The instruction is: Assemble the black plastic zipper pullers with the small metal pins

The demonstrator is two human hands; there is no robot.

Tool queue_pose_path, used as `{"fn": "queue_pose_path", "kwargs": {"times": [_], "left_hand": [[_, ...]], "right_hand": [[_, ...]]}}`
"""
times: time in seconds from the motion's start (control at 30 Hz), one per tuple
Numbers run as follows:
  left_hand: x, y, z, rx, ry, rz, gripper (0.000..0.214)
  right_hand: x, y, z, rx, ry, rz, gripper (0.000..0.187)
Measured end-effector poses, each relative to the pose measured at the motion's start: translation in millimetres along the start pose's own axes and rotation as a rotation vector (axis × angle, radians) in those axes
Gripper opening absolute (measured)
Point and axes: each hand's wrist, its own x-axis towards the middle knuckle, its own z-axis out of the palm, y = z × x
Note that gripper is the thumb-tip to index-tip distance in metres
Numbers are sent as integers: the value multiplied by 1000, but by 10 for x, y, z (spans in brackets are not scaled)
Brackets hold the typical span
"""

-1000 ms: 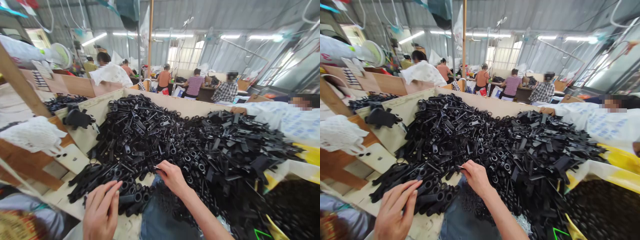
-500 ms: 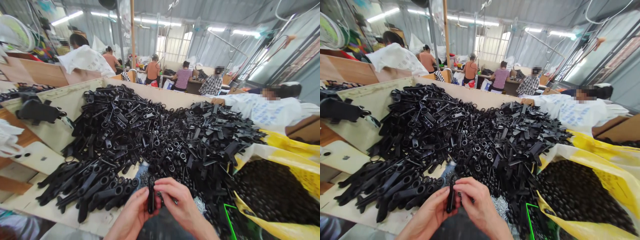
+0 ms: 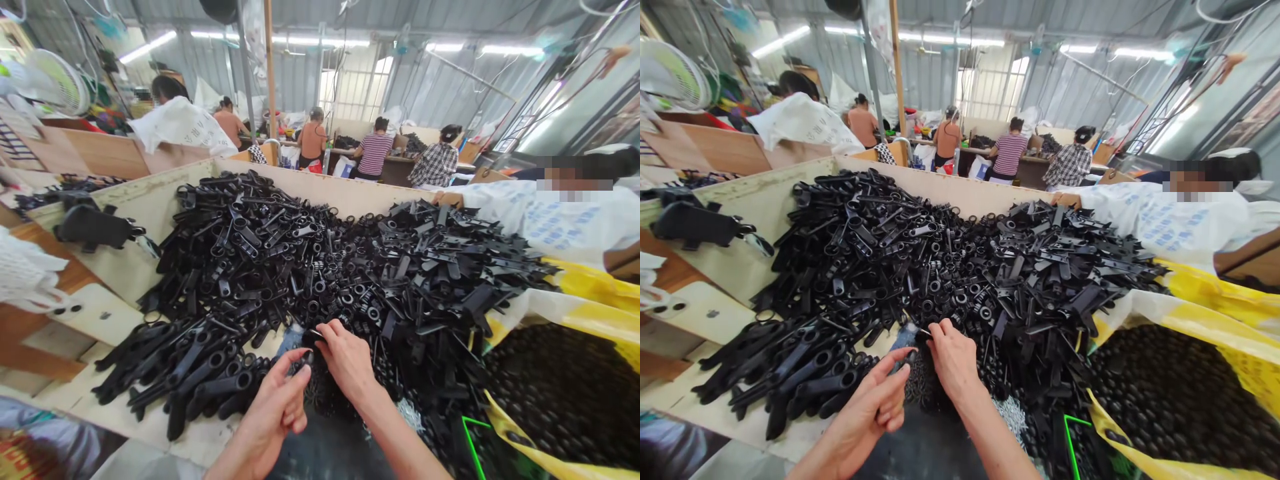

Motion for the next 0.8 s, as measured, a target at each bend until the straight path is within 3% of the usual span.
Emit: {"fn": "queue_pose_path", "kwargs": {"times": [0.1,0.2,0.3,0.4,0.5,0.6,0.7,0.8], "left_hand": [[12,-68,-17,82,42,71,63],[44,-8,-69,485,182,279,53],[71,367,-243,873,326,444,45],[77,962,-540,1131,510,493,29],[111,1456,-835,1356,657,411,27],[211,1658,-1025,1503,709,285,29],[336,1657,-1113,1585,720,200,36],[433,1634,-1150,1597,701,150,37]], "right_hand": [[-22,40,-52,-38,-21,-8,20],[-46,47,-76,-72,-22,3,8],[-23,-2,-35,-114,0,37,15],[10,-54,31,-148,17,57,18],[15,-92,44,-158,27,63,10],[65,-203,-24,-137,38,37,9],[269,-467,-94,-57,14,-227,10],[595,-800,-60,-23,-47,-492,44]]}}
